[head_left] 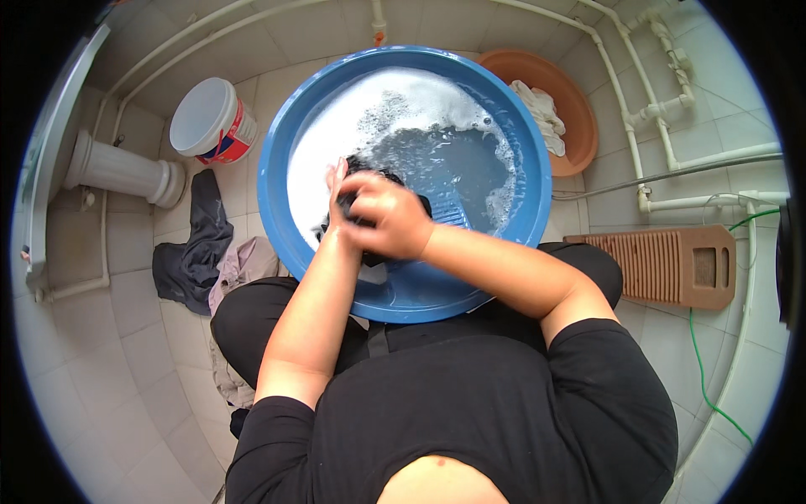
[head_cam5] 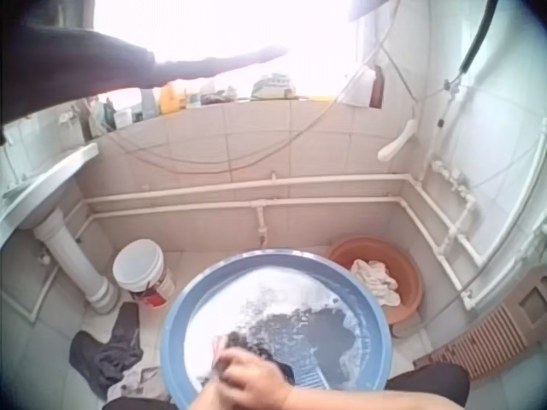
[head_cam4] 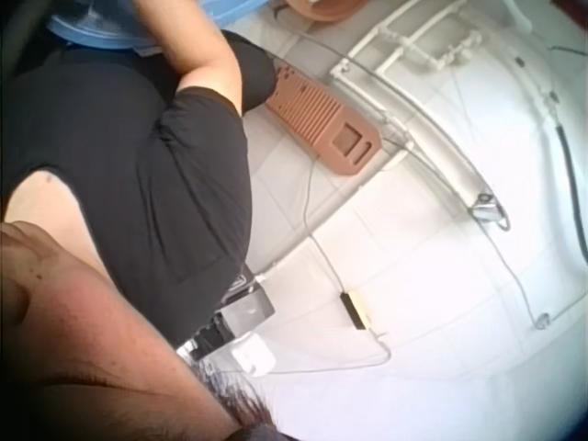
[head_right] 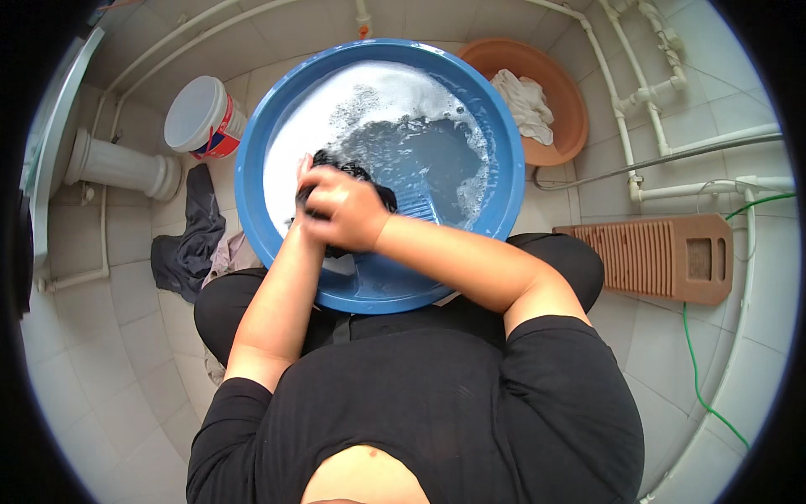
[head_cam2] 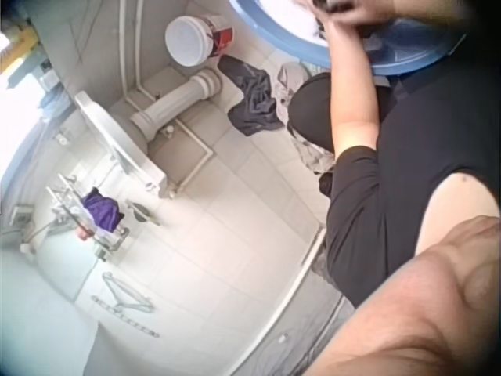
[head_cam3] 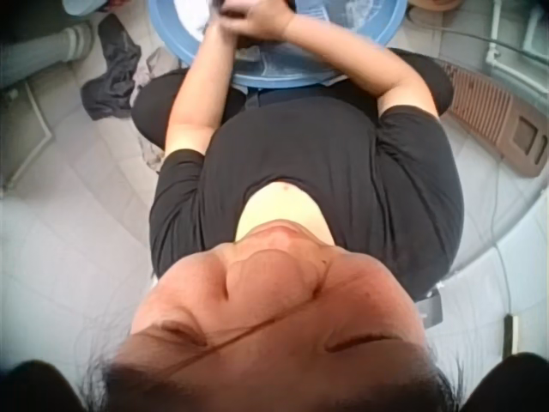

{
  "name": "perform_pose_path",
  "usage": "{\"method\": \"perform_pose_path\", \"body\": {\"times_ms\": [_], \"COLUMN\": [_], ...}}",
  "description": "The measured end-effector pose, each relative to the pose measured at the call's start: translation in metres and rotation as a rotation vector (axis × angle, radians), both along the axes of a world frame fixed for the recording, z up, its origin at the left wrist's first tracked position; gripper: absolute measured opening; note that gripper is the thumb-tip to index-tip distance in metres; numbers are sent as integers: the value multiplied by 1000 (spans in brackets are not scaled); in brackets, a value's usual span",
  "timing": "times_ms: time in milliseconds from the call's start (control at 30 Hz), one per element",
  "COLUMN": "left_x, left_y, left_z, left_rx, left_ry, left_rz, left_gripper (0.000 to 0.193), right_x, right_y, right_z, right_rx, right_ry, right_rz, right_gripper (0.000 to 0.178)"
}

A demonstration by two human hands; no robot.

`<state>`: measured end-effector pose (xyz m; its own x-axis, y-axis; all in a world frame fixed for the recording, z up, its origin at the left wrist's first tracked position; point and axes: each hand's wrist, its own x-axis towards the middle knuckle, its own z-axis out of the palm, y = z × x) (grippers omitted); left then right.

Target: The person sits on the floor and hand-washes a dark garment in a blue basin filled with soapy water. They repeatedly scrub, wring, and agitate the fabric by hand throughout the clip.

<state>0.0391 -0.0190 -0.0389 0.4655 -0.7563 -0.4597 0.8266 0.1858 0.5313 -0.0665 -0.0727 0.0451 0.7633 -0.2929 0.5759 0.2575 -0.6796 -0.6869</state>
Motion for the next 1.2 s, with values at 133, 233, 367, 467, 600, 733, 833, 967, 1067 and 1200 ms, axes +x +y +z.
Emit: {"method": "perform_pose_path", "body": {"times_ms": [133,233,367,467,600,733,833,967,1067,1200], "left_x": [-6,3,-23,-16,-6,-18,-16,-19,-22,-26], "left_y": [1,-1,-15,3,2,-11,-13,-10,-12,-17], "left_z": [12,-38,18,20,-2,25,8,37,43,55], "left_rx": [-7,47,111,69,68,180,70,-25,-9,-3], "left_ry": [-7,12,63,82,21,157,145,173,125,69], "left_rz": [86,60,77,24,10,72,42,114,137,92], "left_gripper": [31,28,32,30,26,28,37,44,43,38], "right_x": [2,7,21,15,11,27,16,-20,-29,-10], "right_y": [23,-2,-28,10,12,-43,-100,-128,-131,-100], "right_z": [0,-19,-50,-11,-20,-53,-82,-114,-114,-99], "right_rx": [-86,-197,185,45,-35,51,75,-72,-101,50], "right_ry": [1,18,136,99,88,203,504,664,851,333], "right_rz": [28,-128,-537,-248,-168,-497,-698,-504,-581,-588], "right_gripper": [21,22,26,23,21,24,32,35,33,28]}}
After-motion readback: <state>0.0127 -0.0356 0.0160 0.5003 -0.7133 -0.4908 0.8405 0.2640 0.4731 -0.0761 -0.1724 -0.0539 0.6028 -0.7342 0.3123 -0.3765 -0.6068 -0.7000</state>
